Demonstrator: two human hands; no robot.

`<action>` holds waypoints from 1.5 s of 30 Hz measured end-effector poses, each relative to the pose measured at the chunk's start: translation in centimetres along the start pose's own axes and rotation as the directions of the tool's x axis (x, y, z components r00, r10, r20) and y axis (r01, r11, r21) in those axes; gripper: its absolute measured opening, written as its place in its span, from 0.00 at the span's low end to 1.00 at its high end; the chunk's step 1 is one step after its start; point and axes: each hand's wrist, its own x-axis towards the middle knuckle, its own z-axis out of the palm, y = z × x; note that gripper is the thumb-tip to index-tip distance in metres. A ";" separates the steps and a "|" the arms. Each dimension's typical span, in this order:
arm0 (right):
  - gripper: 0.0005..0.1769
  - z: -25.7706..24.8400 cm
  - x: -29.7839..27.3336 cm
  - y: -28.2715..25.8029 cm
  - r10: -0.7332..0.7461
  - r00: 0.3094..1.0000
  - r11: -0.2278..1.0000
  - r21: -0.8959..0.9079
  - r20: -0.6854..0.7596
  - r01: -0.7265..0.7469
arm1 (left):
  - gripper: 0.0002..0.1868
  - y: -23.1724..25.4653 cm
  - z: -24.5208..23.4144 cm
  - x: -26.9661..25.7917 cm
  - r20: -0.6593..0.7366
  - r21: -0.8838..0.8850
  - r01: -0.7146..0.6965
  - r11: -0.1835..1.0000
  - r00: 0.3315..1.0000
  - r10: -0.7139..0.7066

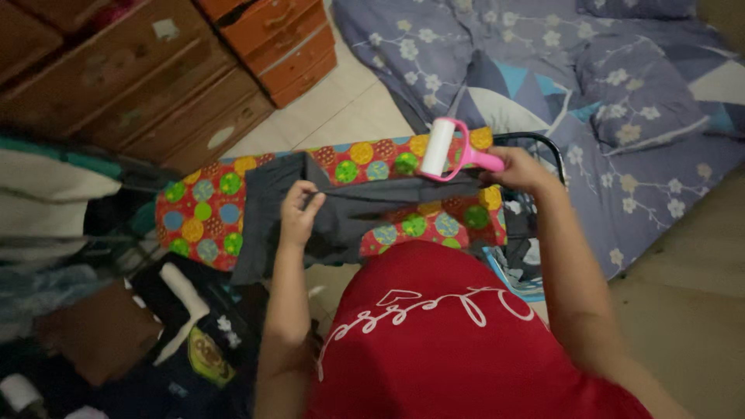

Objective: The person lays a dark gray garment on a colorful ironing board and uses a pink lint roller to roll over the fabric repeatedly. The person flips and repositions the garment several times to cover different areas, then folds the garment at the end.

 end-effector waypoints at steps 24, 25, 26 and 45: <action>0.19 -0.6 4.3 -4.4 -0.278 0.954 0.607 -0.790 -0.109 0.087 | 0.16 -0.7 -1.1 4.9 0.004 0.524 0.209 0.826 0.969 -0.248; 0.17 0.2 5.1 -4.6 -0.351 0.931 0.418 -0.906 -0.101 0.059 | 0.18 -0.3 -0.2 5.0 -0.059 0.658 0.162 0.735 0.985 -0.164; 0.18 1.5 5.6 -4.7 -0.304 0.943 0.519 -0.853 -0.133 0.047 | 0.21 0.0 0.6 4.8 -0.107 0.775 0.131 0.619 0.991 -0.075; 0.46 4.2 5.1 2.5 0.203 0.953 0.326 -0.902 -0.226 -0.283 | 0.49 -14.4 11.5 -2.5 0.200 0.730 -0.027 0.683 0.964 -0.176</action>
